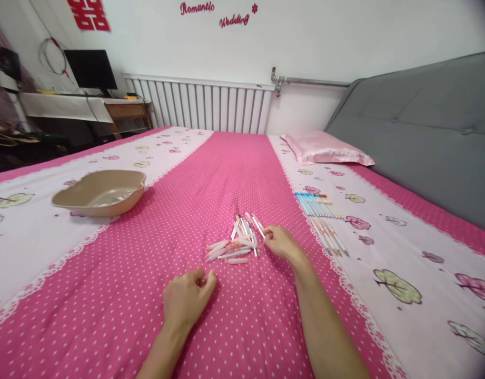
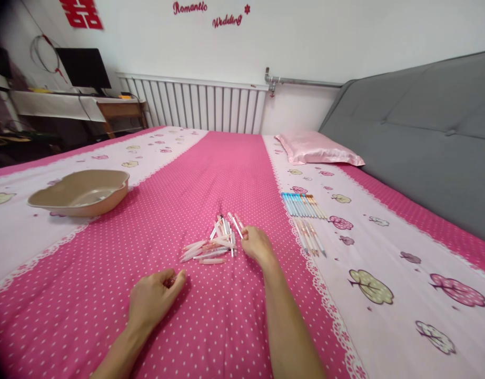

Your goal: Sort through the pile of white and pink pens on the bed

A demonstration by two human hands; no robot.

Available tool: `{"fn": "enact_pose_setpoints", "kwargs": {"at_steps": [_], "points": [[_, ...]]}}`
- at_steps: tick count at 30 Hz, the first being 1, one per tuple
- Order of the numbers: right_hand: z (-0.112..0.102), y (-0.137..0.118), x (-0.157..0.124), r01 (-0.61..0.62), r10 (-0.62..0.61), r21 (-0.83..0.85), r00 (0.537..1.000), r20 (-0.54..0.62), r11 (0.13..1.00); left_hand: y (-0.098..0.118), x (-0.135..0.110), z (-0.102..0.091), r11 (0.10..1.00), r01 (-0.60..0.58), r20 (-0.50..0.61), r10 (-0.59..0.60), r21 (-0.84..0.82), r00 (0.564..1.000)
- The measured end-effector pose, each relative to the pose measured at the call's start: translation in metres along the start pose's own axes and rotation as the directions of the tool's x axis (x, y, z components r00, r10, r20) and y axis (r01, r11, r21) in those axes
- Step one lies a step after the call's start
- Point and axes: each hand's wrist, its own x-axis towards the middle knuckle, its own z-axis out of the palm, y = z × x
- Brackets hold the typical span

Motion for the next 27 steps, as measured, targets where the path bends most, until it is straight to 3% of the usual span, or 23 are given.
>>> {"fn": "enact_pose_setpoints", "kwargs": {"at_steps": [19,27], "points": [[0.0004,0.0005,0.0004,0.007,-0.007,-0.012,1.000,-0.008,1.000,-0.0005,0.0009,0.0004,1.000,0.007,0.013,-0.007,-0.003,1.000],[-0.0007,-0.0025,-0.0021,0.017,-0.017,-0.019,1.000,0.007,1.000,0.0008,-0.0009,-0.0006,0.998,0.012,-0.121,-0.020,-0.060,0.992]]}}
